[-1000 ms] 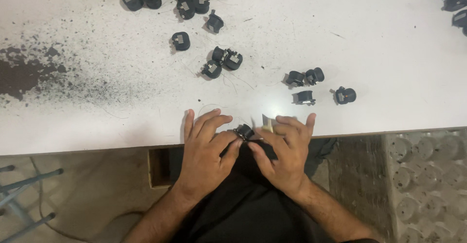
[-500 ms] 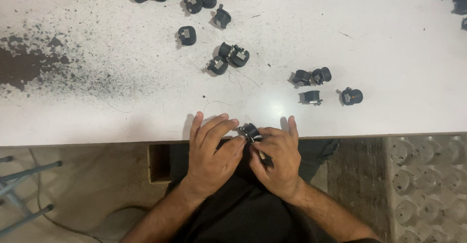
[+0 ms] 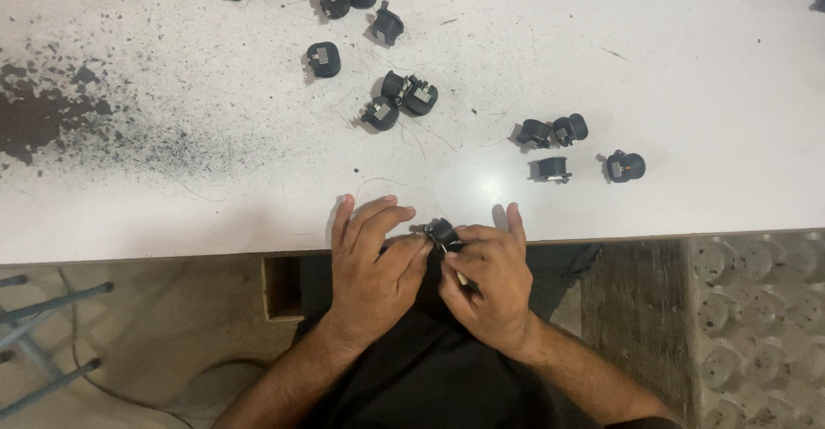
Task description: The person sits at a white worktable covered with piles of small black plastic components and uses a small hand tool to work on one component at a time, manipulating its parts and setting finished pieces in a pile. At one point the person gathers scattered components into a larger pile on the table before resuming the piece-by-piece work.
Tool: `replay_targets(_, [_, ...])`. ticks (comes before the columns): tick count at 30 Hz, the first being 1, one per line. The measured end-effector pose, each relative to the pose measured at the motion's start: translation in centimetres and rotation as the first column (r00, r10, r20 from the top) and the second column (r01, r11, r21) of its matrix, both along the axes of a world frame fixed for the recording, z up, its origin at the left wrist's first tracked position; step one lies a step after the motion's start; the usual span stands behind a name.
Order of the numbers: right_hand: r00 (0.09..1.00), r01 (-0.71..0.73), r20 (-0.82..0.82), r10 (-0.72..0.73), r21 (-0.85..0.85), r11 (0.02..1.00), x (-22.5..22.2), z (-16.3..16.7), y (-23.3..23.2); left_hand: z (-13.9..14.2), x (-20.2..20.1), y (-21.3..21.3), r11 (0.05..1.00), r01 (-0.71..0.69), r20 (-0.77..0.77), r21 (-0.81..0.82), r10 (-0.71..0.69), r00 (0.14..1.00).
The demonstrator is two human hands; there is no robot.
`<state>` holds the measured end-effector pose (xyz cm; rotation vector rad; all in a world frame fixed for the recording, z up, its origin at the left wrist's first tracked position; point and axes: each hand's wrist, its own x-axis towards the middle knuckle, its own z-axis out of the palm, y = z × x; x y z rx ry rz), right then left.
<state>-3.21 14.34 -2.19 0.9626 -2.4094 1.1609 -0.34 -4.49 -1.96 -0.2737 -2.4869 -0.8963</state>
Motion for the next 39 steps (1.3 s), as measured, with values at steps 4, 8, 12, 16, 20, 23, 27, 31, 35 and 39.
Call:
replay_targets(4, [1.0,0.008,0.007,-0.008,-0.003,1.0,0.0,0.1,-0.1,0.0,0.2,0.0,1.0,0.012,0.071,-0.006,-0.012,0.997])
replay_targets(8, [1.0,-0.001,0.004,0.001,-0.014,1.0,-0.1,0.3,-0.2,0.1,0.5,0.0,0.999,0.03,-0.061,0.014,-0.029,0.998])
replay_targets(12, [1.0,0.0,0.01,0.0,-0.019,1.0,-0.2,0.3,-0.3,0.2,0.2,-0.3,0.993,0.06,-0.135,-0.105,-0.074,0.988])
replay_targets(16, [1.0,-0.005,0.025,0.006,-0.033,0.999,-0.2,0.4,-0.1,0.5,0.0,-0.2,0.978,0.083,-0.127,-0.191,-0.108,0.986])
replay_targets(20, [1.0,-0.006,0.03,0.007,-0.026,1.0,-0.2,0.5,0.0,0.8,0.0,0.3,0.994,0.048,-0.127,-0.102,-0.06,0.99])
replay_targets(23, [1.0,-0.004,0.021,0.004,-0.03,1.0,-0.2,0.4,0.0,0.9,-0.2,0.3,1.0,0.03,-0.012,-0.006,-0.03,0.999])
replay_targets(27, [1.0,0.01,0.015,-0.009,-0.028,1.0,-0.1,0.2,0.0,1.2,-0.3,0.2,0.998,0.006,0.14,0.069,-0.015,0.99])
replay_targets(31, [0.999,0.017,-0.037,-0.019,-0.038,0.999,0.2,-0.4,0.1,1.4,-0.1,0.2,0.996,-0.006,0.168,0.092,-0.01,0.986])
replay_targets(35, [0.99,-0.096,-0.104,0.093,-0.032,0.995,0.6,-1.1,0.5,1.8,0.1,0.0,0.993,0.025,0.168,0.112,-0.044,0.985])
replay_targets(39, [0.993,-0.08,-0.081,0.08,-0.006,0.997,0.7,-1.4,0.4,1.7,0.0,-0.1,0.994,0.042,0.18,0.101,-0.059,0.982])
